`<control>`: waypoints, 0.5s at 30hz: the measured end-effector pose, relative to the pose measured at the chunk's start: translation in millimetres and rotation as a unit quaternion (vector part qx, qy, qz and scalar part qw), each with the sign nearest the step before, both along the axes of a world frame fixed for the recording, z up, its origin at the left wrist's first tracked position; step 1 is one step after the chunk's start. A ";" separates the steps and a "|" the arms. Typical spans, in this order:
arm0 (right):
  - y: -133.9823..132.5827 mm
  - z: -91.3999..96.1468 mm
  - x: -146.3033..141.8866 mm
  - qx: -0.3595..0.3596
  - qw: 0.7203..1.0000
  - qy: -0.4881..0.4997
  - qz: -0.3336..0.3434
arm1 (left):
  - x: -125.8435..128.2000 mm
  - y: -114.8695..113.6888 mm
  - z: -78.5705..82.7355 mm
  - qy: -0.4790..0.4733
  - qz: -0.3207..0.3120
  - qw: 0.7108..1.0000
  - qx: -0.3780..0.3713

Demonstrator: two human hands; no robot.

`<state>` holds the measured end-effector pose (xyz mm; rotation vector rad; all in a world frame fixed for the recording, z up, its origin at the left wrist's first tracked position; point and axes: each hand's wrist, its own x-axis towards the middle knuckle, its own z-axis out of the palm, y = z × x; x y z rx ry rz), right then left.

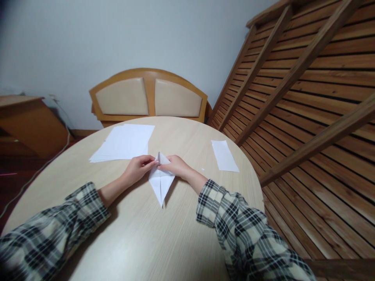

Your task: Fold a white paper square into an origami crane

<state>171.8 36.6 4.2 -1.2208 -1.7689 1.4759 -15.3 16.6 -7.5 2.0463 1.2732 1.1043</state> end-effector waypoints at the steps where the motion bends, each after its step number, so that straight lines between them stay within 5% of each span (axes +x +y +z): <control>1: 0.0 -0.3 -0.3 0.001 1.000 0.001 0.004 | -0.1 -0.1 0.0 0.001 0.002 1.000 -0.001; 15: 1.3 0.9 -1.2 0.011 1.000 -0.012 0.001 | 0.3 1.8 -1.5 -0.059 -0.011 0.998 -0.008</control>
